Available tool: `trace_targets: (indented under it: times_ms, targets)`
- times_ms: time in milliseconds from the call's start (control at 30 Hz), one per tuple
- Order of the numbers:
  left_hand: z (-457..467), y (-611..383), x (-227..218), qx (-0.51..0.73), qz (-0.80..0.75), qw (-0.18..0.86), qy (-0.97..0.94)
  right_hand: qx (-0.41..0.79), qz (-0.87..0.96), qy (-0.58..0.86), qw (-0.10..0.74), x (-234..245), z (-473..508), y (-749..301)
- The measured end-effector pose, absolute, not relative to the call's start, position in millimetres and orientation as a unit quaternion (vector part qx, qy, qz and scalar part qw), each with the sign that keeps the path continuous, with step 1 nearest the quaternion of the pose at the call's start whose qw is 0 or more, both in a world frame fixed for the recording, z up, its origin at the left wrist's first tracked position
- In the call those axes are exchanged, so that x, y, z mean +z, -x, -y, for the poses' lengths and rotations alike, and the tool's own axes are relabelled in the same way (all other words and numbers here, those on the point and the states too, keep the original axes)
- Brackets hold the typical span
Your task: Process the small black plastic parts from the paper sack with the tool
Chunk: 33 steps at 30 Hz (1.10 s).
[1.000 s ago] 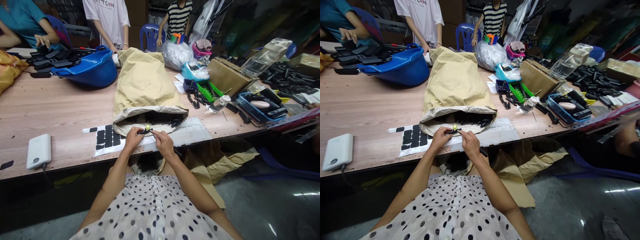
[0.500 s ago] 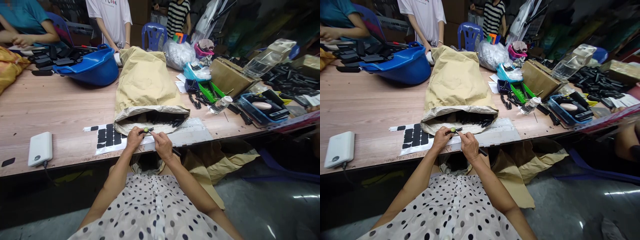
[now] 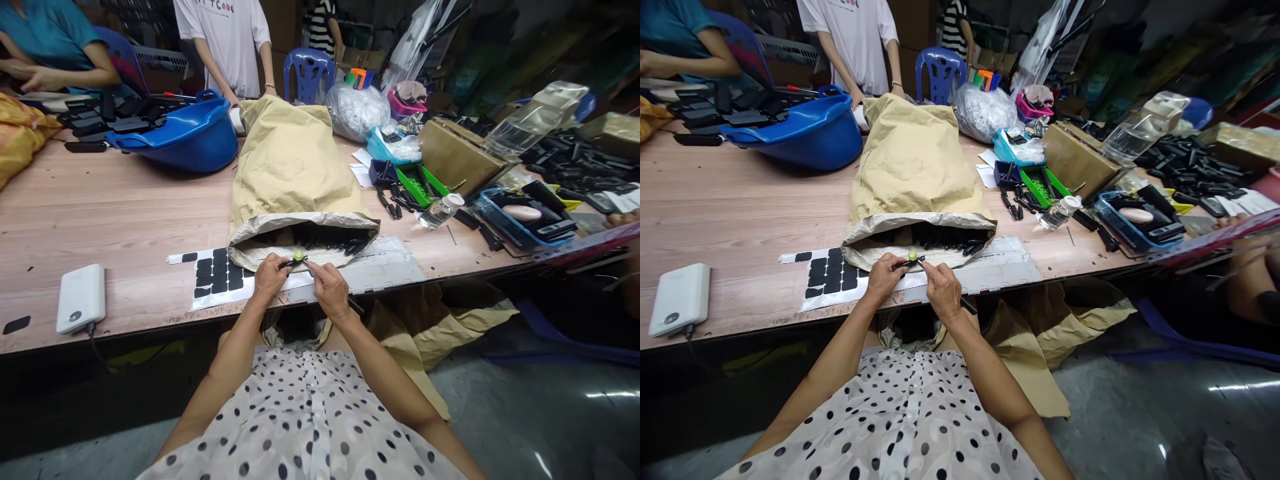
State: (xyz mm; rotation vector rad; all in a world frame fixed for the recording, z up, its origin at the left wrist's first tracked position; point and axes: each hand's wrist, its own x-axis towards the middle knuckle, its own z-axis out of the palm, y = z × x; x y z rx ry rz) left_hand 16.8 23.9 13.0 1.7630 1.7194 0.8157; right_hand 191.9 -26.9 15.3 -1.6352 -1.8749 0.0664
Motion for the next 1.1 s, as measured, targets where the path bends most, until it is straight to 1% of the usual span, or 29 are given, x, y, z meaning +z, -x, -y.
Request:
trace_targets:
  times_ms: [200, 367, 567, 733, 833, 1000, 1100]
  targets:
    - [-25.4, -11.8, 9.4, 0.309, -0.618, 0.289, -0.662, 0.021, 0.683, 0.642, 0.348, 15.0, 18.8, -200.1]
    - [-27.6, -6.1, 2.9, 0.312, -0.594, 0.296, -0.68, 0.022, 0.666, 0.662, 0.344, 8.5, 11.0, -208.7]
    - [-26.5, -2.3, -0.8, 0.32, -0.576, 0.277, -0.7, 0.06, 0.641, 0.676, 0.359, 6.0, 9.1, -211.0]
    - [-24.1, 1.9, 3.5, 0.303, -0.563, 0.289, -0.713, 0.092, 0.63, 0.684, 0.357, 9.0, 6.4, -212.8]
    - [-22.7, 0.6, 7.0, 0.288, -0.571, 0.29, -0.712, 0.113, 0.626, 0.683, 0.36, 9.8, 4.0, -215.0]
    - [-22.5, -6.2, 8.1, 0.294, -0.604, 0.26, -0.693, 0.146, 0.618, 0.679, 0.368, 10.9, -1.0, -218.4]
    - [-23.9, -6.6, 6.6, 0.299, -0.609, 0.261, -0.687, 0.159, 0.616, 0.674, 0.375, 10.8, -3.2, -219.5]
